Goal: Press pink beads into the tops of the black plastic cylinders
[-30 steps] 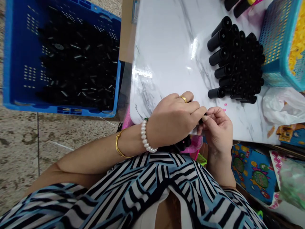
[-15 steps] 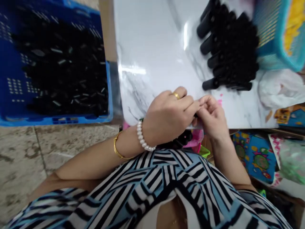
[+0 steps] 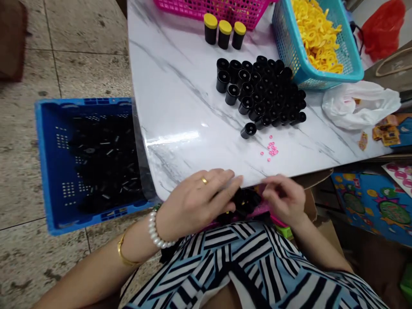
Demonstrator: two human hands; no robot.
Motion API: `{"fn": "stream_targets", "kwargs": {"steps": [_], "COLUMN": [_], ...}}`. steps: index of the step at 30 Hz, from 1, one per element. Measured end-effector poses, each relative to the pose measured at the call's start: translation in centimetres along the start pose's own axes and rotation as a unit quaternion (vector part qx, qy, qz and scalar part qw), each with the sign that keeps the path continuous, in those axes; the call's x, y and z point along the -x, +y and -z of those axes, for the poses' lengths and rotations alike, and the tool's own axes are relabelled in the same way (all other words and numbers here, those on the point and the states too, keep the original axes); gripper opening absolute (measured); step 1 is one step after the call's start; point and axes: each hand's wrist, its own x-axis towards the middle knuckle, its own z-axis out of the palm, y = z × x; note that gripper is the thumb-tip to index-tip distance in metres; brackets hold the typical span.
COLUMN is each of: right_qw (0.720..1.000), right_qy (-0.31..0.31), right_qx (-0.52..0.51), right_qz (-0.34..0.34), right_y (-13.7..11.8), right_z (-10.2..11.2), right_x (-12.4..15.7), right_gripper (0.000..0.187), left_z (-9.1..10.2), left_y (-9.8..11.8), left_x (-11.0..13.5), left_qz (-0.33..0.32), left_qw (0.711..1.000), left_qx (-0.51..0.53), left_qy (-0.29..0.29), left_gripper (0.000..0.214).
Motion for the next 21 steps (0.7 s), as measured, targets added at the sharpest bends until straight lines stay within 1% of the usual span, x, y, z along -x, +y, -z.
{"fn": "stream_targets", "kwargs": {"steps": [1, 2, 3, 5, 7, 8, 9, 12, 13, 14, 15, 17, 19, 21], "right_qw": [0.996, 0.988, 0.98, 0.975, 0.974, 0.973, 0.972, 0.966, 0.964, 0.963, 0.962, 0.961, 0.962, 0.966], "right_qy": [0.057, 0.098, 0.102, 0.077, 0.055, 0.057, 0.064, 0.097, 0.106, 0.109, 0.108, 0.097, 0.081, 0.076], "right_qx": [0.061, 0.121, 0.167, 0.209, 0.219, 0.222, 0.227, 0.237, 0.242, 0.246, 0.251, 0.259, 0.26, 0.247], "right_qz": [0.012, 0.02, 0.021, 0.02, 0.016, 0.012, 0.005, -0.022, -0.026, -0.026, -0.023, -0.013, -0.005, -0.002], "right_y": [0.7, 1.4, 2.0, 3.2, 4.0, 4.3, 4.4, 4.4, 4.4, 4.4, 4.4, 4.4, 4.4, 4.3], "right_z": [0.9, 1.7, 2.4, 3.4, 3.7, 3.8, 3.8, 3.5, 3.4, 3.4, 3.4, 3.4, 3.7, 3.9], "right_x": [-1.4, -2.8, -4.1, -5.9, -6.6, -6.5, -6.4, -5.7, -5.6, -5.7, -5.7, -6.0, -6.2, -6.2], "right_gripper": [0.017, 0.016, 0.017, 0.016, 0.014, 0.013, 0.012, 0.014, 0.014, 0.014, 0.014, 0.013, 0.012, 0.014], "left_z": [0.0, -0.1, -0.2, -0.7, -1.3, -1.5, -1.6, -1.7, -1.5, -1.4, -1.2, -1.0, -1.1, -1.6], "left_y": [-0.5, -0.9, -1.2, -1.4, -1.2, -1.0, -0.7, -0.1, 0.0, 0.1, 0.0, -0.2, -0.6, -0.9], "left_x": [-0.2, -0.5, -0.7, -1.3, -1.9, -2.1, -2.3, -2.4, -2.3, -2.1, -1.9, -1.5, -1.4, -1.6], "left_qz": [0.014, 0.029, 0.048, 0.099, 0.14, 0.137, 0.114, -0.012, -0.038, -0.045, -0.033, 0.021, 0.084, 0.134], "left_qw": [1.0, 0.998, 0.996, 0.99, 0.986, 0.988, 0.992, 0.995, 0.992, 0.991, 0.991, 0.992, 0.992, 0.989], "left_qx": [0.01, 0.02, 0.03, 0.04, 0.041, 0.044, 0.052, 0.083, 0.091, 0.098, 0.103, 0.105, 0.086, 0.053], "left_qy": [0.025, 0.049, 0.071, 0.094, 0.085, 0.065, 0.034, -0.056, -0.074, -0.084, -0.083, -0.065, -0.025, 0.029], "left_gripper": [0.046, 0.046, 0.046, 0.043, 0.036, 0.033, 0.031, 0.029, 0.03, 0.031, 0.032, 0.035, 0.038, 0.041]}}
